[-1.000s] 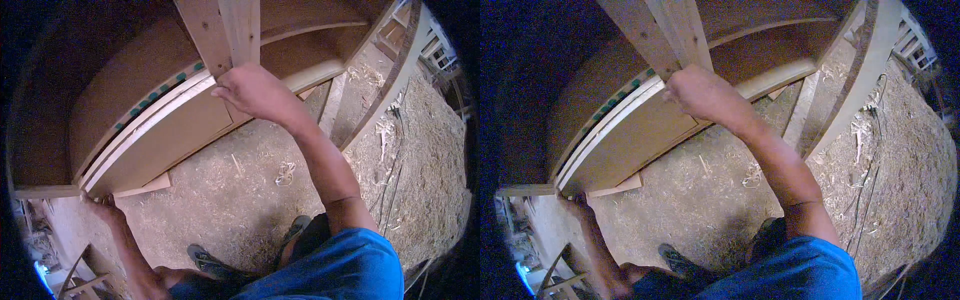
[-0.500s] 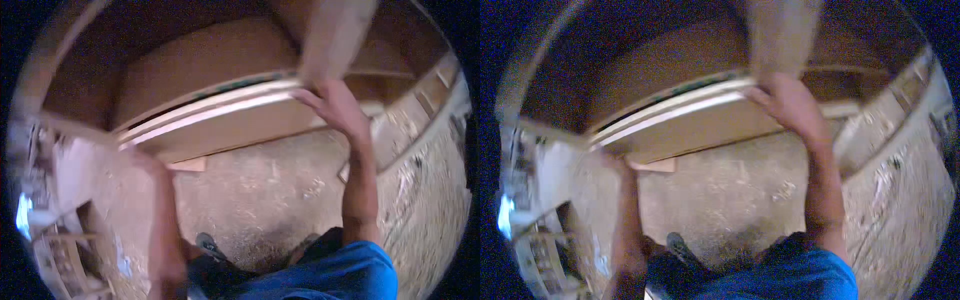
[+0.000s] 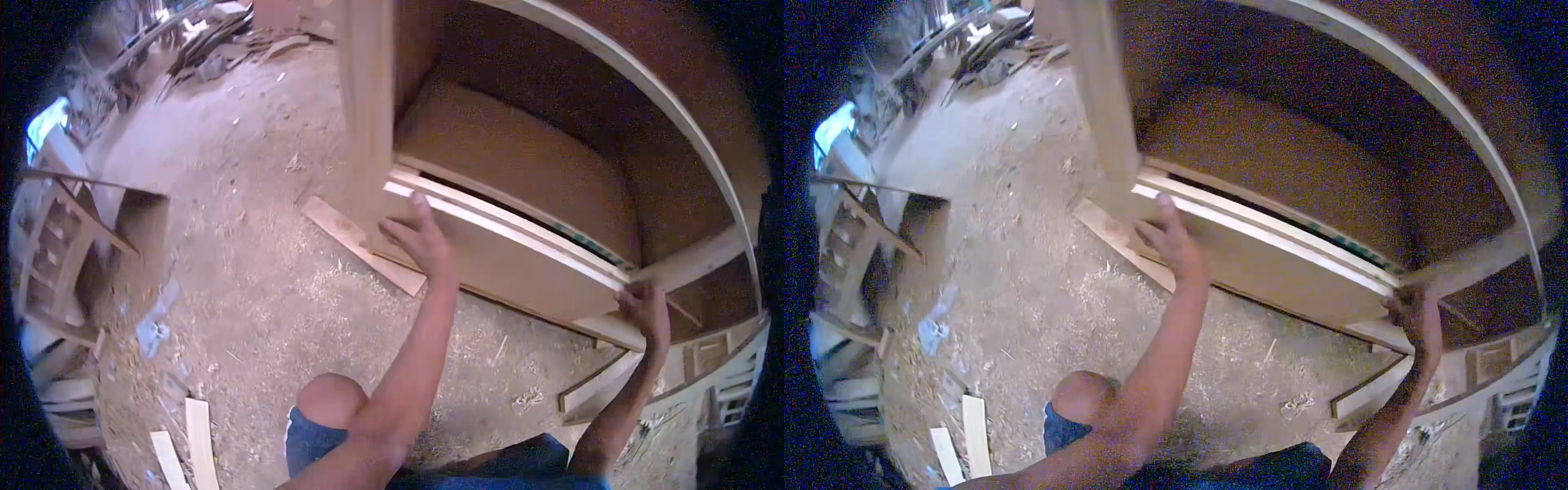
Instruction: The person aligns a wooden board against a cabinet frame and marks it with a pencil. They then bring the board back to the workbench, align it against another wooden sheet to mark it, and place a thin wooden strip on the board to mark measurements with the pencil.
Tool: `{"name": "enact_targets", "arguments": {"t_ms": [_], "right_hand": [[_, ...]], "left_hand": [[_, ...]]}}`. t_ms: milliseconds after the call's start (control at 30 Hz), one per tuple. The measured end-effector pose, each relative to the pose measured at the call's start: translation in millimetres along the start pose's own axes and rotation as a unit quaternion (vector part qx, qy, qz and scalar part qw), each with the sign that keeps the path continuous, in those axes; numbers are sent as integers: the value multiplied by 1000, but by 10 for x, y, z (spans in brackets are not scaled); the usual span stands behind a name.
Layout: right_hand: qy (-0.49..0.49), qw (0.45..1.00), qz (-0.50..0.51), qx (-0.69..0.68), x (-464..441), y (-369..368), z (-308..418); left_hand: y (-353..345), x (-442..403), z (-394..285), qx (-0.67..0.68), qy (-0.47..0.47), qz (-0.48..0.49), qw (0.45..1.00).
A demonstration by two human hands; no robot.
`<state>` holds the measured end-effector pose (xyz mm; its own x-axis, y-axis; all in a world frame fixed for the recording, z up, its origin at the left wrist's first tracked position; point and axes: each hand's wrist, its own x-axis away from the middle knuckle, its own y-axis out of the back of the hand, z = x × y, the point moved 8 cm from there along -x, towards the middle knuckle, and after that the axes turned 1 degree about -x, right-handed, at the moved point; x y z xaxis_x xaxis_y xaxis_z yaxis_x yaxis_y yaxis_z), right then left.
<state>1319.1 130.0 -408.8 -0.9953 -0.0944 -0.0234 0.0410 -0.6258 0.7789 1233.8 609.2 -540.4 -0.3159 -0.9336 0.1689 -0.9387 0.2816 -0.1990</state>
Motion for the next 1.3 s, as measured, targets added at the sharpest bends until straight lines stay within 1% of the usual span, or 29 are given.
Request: {"name": "enact_targets", "arguments": {"t_ms": [67, 100, 200, 233, 333, 367, 467, 500, 600, 633, 733, 767, 833, 867, 900, 1000, 1133, 1200, 1233, 1300], "right_hand": [[11, 999, 44, -9, -3, -71, -106], [17, 998, 47, -38, 53, -98, -47], [-56, 992, 15, -114, 148, -241, -48], [-61, 989, 1, -132, 168, -288, -28], [-80, 978, -45, -190, 235, -361, 25], [-65, 987, -19, -148, 209, -375, 105], [-86, 989, -28, -119, 222, -372, 81], [-97, 982, -49, -153, 252, -398, 87], [-81, 973, -7, -218, 207, -431, -79], [-86, 977, 10, -193, 208, -439, -14], [-86, 960, -15, -267, 286, -510, 152], [-106, 961, -31, -255, 311, -518, 197], [-114, 960, -50, -252, 344, -508, 193], [-119, 959, -57, -251, 336, -523, 169], [-117, 961, -11, -251, 296, -498, 22], [-135, 962, -18, -238, 244, -490, -140], [-121, 955, -32, -270, 290, -510, -99], [-133, 953, -55, -267, 311, -529, -91], [-127, 955, -43, -264, 298, -537, -90], [-121, 958, -28, -260, 294, -505, -118]], "left_hand": [[67, 14, -21, -43, 0, 6, 999], [80, -20, -21, -46, -6, 0, 999], [136, -32, -82, -60, -5, 17, 998], [160, -44, -95, -58, -18, 18, 998], [206, -53, -135, -83, -6, 42, 996], [217, -69, -160, -81, -6, 45, 996], [267, -100, -218, -73, -1, 59, 996], [285, -108, -230, -68, 1, 65, 996], [331, -95, -180, -32, -14, 74, 997], [342, -79, -101, -17, -23, 76, 997], [405, -111, 316, -16, 41, 66, 997], [414, -163, 415, -16, 51, 75, 996], [465, -289, 522, -19, 70, 89, 993], [448, -308, 536, -23, 66, 94, 993], [445, -314, 555, -29, 62, 99, 993], [443, -326, 621, -36, 62, 107, 992], [403, -370, 674, -43, 52, 135, 989], [403, -404, 638, -9, 41, 143, 989], [396, -409, 603, 8, 34, 151, 988], [488, -365, 429, 2, 27, 120, 992]]}}
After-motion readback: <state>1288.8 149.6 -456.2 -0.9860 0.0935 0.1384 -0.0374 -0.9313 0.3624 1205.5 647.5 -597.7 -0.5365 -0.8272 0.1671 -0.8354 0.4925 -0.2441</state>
